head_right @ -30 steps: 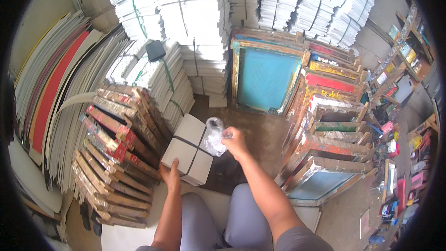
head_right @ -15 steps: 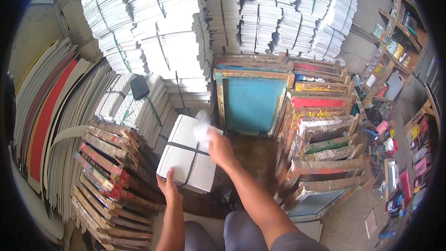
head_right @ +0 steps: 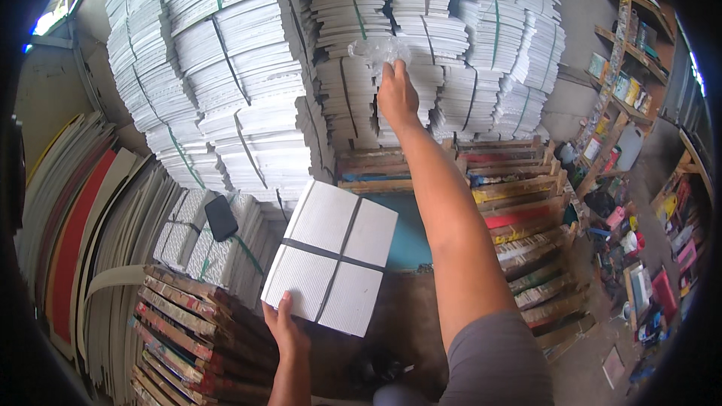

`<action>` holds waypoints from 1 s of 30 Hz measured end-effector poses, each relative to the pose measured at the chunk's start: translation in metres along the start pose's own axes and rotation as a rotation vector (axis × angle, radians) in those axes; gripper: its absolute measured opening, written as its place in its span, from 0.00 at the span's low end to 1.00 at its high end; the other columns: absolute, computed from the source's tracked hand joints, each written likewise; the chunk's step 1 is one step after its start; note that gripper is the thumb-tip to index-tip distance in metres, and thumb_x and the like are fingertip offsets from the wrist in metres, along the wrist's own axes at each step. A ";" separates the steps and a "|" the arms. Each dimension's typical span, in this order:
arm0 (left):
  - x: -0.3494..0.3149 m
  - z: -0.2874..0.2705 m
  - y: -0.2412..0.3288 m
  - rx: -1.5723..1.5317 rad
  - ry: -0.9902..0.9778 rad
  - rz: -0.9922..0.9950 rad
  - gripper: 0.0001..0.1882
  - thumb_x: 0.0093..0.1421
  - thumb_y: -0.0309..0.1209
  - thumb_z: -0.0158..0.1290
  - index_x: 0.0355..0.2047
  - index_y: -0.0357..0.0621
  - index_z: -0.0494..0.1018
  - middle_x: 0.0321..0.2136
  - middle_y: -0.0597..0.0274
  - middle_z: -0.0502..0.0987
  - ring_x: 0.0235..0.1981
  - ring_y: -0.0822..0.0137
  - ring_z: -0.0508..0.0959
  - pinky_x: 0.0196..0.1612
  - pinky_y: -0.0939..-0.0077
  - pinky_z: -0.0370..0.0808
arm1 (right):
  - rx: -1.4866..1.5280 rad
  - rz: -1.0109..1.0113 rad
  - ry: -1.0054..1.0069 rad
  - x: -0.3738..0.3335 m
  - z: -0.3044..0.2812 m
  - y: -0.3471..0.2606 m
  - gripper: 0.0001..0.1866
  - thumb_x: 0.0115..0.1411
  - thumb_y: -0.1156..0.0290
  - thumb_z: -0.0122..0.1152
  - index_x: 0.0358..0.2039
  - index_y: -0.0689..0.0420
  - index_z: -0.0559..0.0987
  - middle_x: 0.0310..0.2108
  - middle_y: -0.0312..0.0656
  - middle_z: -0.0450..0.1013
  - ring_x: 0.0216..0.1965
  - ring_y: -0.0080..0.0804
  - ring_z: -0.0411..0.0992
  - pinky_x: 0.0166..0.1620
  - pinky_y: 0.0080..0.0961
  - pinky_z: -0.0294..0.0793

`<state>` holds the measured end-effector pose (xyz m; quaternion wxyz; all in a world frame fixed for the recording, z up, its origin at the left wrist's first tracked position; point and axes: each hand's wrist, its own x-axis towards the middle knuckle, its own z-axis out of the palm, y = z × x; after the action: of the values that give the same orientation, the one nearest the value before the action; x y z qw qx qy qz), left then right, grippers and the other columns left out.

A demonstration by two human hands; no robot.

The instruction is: The person sits on the floor in a workshop and sorts through a large collection of wooden screen printing frames. They pick up individual frames, inspect the mesh and frame condition, and place them into organized stacks. The person also handles a bundle of white paper sheets, moving it aside to access the frames.

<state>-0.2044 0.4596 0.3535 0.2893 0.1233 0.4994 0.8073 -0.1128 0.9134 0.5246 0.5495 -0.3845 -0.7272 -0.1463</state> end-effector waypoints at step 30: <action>0.000 -0.010 0.039 -0.089 0.155 0.050 0.28 0.63 0.31 0.59 0.61 0.40 0.64 0.51 0.58 0.74 0.50 0.65 0.76 0.51 0.70 0.75 | -0.031 0.050 -0.367 -0.032 -0.038 -0.061 0.21 0.64 0.47 0.58 0.35 0.54 0.80 0.35 0.41 0.80 0.35 0.45 0.79 0.35 0.42 0.75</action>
<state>-0.2224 0.4389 0.3826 0.2346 0.0599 0.4806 0.8428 -0.1280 0.8360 0.5214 0.4051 -0.4313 -0.8030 -0.0713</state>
